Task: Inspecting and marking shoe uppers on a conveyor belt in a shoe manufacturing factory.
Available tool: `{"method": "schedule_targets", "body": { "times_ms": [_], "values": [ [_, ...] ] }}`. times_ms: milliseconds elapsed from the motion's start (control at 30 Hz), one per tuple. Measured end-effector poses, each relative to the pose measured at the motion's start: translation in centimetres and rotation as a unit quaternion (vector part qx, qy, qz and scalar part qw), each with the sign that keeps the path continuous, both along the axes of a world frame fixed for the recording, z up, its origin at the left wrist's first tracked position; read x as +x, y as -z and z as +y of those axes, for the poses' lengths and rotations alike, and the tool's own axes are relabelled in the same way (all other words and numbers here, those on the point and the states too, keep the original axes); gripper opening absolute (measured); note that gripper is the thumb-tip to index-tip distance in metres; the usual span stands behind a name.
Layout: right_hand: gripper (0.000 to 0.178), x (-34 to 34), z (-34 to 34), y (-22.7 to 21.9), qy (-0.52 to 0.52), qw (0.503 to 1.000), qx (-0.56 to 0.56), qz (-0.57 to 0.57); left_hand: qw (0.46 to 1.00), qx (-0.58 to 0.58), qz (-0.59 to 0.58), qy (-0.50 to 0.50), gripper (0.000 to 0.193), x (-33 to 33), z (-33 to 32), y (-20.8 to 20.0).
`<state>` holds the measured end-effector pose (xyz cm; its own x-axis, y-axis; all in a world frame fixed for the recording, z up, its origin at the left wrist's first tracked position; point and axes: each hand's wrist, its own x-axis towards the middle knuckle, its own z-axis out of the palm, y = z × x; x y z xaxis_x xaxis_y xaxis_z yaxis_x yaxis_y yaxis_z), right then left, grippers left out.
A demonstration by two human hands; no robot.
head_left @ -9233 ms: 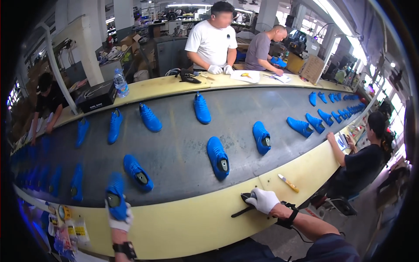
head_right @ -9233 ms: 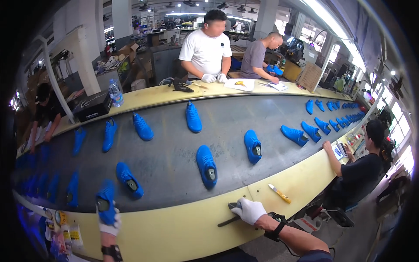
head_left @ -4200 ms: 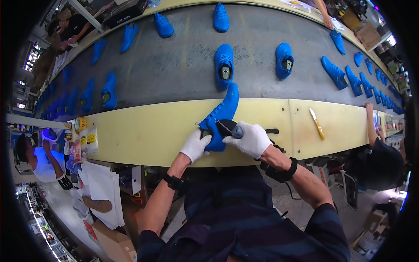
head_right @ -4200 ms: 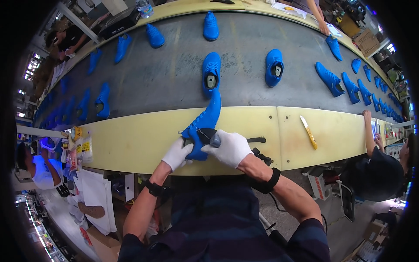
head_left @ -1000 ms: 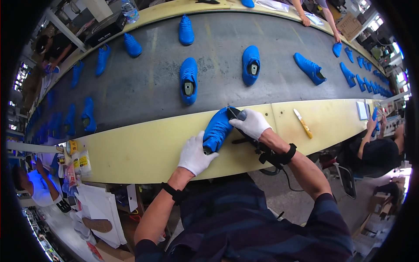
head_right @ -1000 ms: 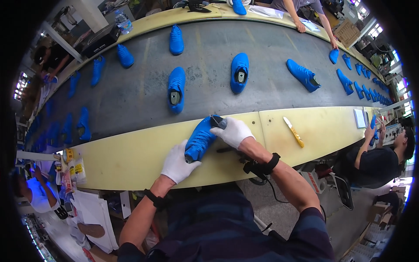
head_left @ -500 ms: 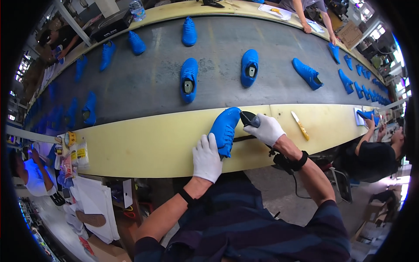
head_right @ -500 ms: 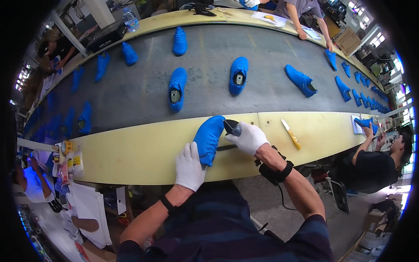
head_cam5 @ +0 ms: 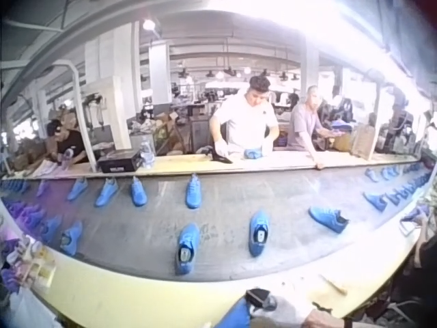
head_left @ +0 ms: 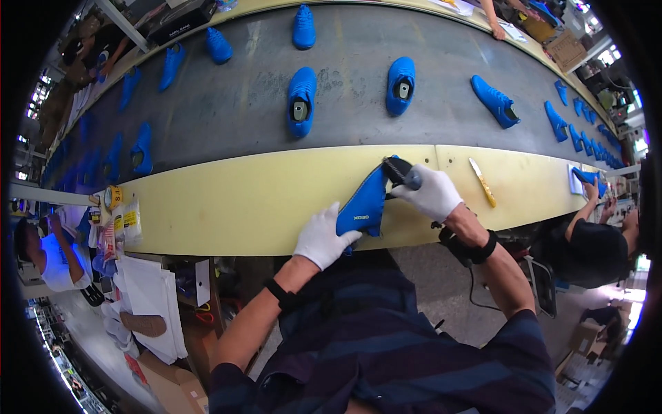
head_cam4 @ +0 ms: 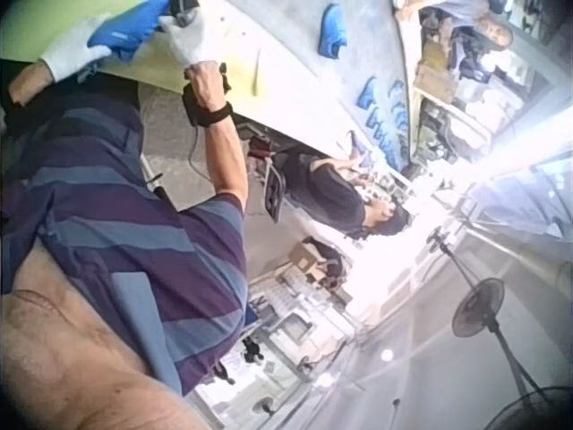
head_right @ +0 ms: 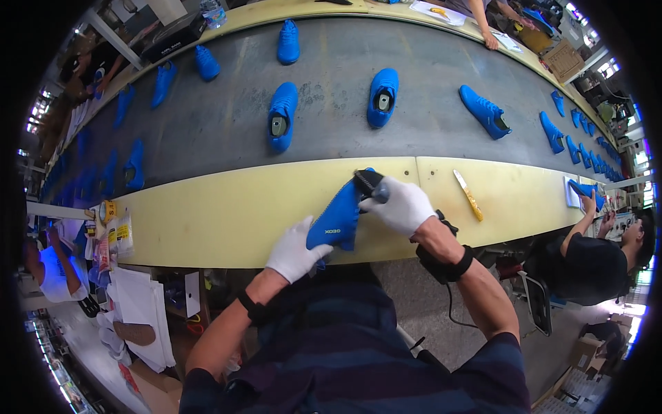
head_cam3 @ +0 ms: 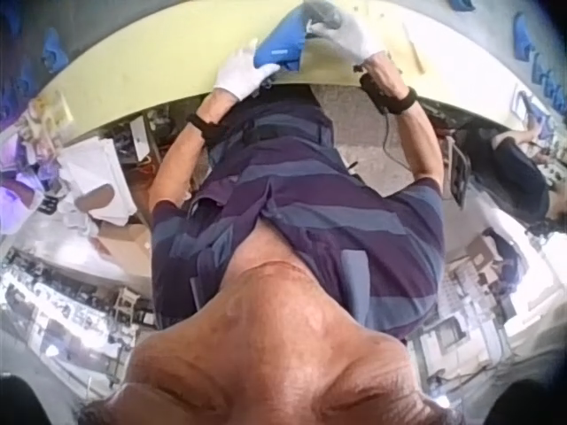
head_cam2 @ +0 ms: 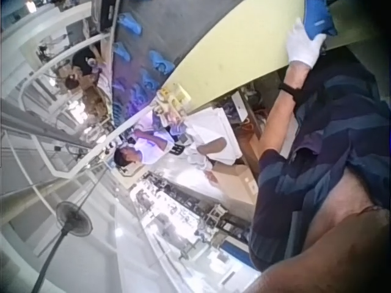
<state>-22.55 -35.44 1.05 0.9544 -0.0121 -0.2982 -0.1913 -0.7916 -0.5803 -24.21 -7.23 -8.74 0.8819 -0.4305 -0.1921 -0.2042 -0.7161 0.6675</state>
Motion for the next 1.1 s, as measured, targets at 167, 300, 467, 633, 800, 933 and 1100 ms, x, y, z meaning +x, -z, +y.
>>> {"method": "schedule_targets", "body": {
  "times_ms": [167, 300, 467, 633, 800, 933, 1100],
  "values": [
    [0.051, 0.1, -3.9, 1.2, 0.042, 0.996, -0.043, 0.060, 0.994, -0.025, 0.110, -0.004, 0.078, 3.0, -1.5, -1.2],
    [0.058, 0.3, -5.1, 3.2, 0.025, 0.994, -0.091, 0.057, 0.990, 0.129, -0.048, 0.044, 0.092, 2.1, -5.0, -2.3],
    [0.059, -0.2, -6.4, 3.8, 0.043, 0.995, -0.092, 0.021, 0.995, 0.091, -0.009, 0.041, 0.104, 1.3, -6.8, -2.0],
    [0.049, -3.3, -6.4, 2.7, 0.106, 0.993, -0.032, -0.044, 0.854, -0.323, 0.407, -0.012, 0.073, 3.5, -5.6, -2.7],
    [0.034, -8.4, -4.9, -2.6, 0.133, 0.981, 0.056, -0.127, 0.725, -0.403, 0.548, -0.105, 0.065, 4.5, -5.7, -5.7],
    [0.037, -11.6, -1.9, -8.4, 0.013, 0.974, 0.121, -0.190, 0.680, -0.431, 0.561, -0.194, 0.060, 4.9, -7.9, -7.8],
    [0.037, -9.9, 1.4, -9.2, -0.040, 0.974, 0.052, -0.216, 0.603, -0.475, 0.589, -0.252, 0.055, 4.4, -10.4, -7.9]
  ]
}}
